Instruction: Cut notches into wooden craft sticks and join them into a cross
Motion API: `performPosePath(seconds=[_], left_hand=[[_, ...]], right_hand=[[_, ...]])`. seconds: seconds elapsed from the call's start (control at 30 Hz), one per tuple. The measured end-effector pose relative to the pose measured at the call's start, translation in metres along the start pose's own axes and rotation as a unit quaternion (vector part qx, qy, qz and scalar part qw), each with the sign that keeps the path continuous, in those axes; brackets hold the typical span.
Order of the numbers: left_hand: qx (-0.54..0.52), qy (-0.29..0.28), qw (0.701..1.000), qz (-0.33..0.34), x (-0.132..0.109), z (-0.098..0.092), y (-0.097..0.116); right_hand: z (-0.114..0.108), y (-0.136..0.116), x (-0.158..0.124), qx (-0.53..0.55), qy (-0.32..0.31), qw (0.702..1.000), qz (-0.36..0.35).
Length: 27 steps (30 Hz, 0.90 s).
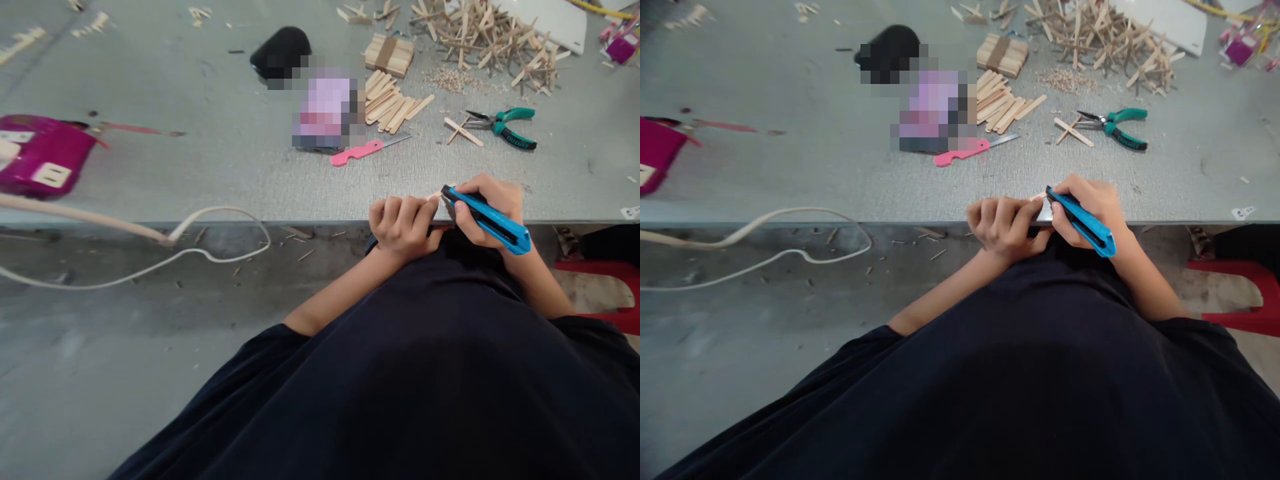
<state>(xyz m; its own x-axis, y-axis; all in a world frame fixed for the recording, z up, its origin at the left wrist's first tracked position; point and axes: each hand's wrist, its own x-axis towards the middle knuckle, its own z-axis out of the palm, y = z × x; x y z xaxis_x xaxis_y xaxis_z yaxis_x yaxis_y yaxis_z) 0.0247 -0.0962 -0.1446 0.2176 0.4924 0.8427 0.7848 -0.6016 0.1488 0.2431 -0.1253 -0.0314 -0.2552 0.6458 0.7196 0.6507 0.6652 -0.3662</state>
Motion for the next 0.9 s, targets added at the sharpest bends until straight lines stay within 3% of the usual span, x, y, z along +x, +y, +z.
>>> performPosePath(seconds=[0.23, 0.4, 0.63, 0.9], left_hand=[[-0.071, -0.039, 0.996, -0.045, -0.004, 0.004, -0.001], [-0.056, 0.004, 0.998, -0.023, -0.008, 0.008, -0.003], [-0.007, 0.017, 1.000, -0.007, -0.010, 0.007, -0.003], [-0.057, -0.077, 0.993, -0.073, -0.012, 0.008, -0.002]], right_hand=[[0.001, 0.000, 0.001, 0.005, -0.006, 1.000, -0.020], [0.000, -0.001, 0.002, -0.006, -0.018, 1.000, -0.014], [0.000, -0.001, 0.004, 0.005, -0.024, 1.000, -0.019], [-0.001, 0.004, 0.001, 0.017, -0.043, 0.999, -0.017]])
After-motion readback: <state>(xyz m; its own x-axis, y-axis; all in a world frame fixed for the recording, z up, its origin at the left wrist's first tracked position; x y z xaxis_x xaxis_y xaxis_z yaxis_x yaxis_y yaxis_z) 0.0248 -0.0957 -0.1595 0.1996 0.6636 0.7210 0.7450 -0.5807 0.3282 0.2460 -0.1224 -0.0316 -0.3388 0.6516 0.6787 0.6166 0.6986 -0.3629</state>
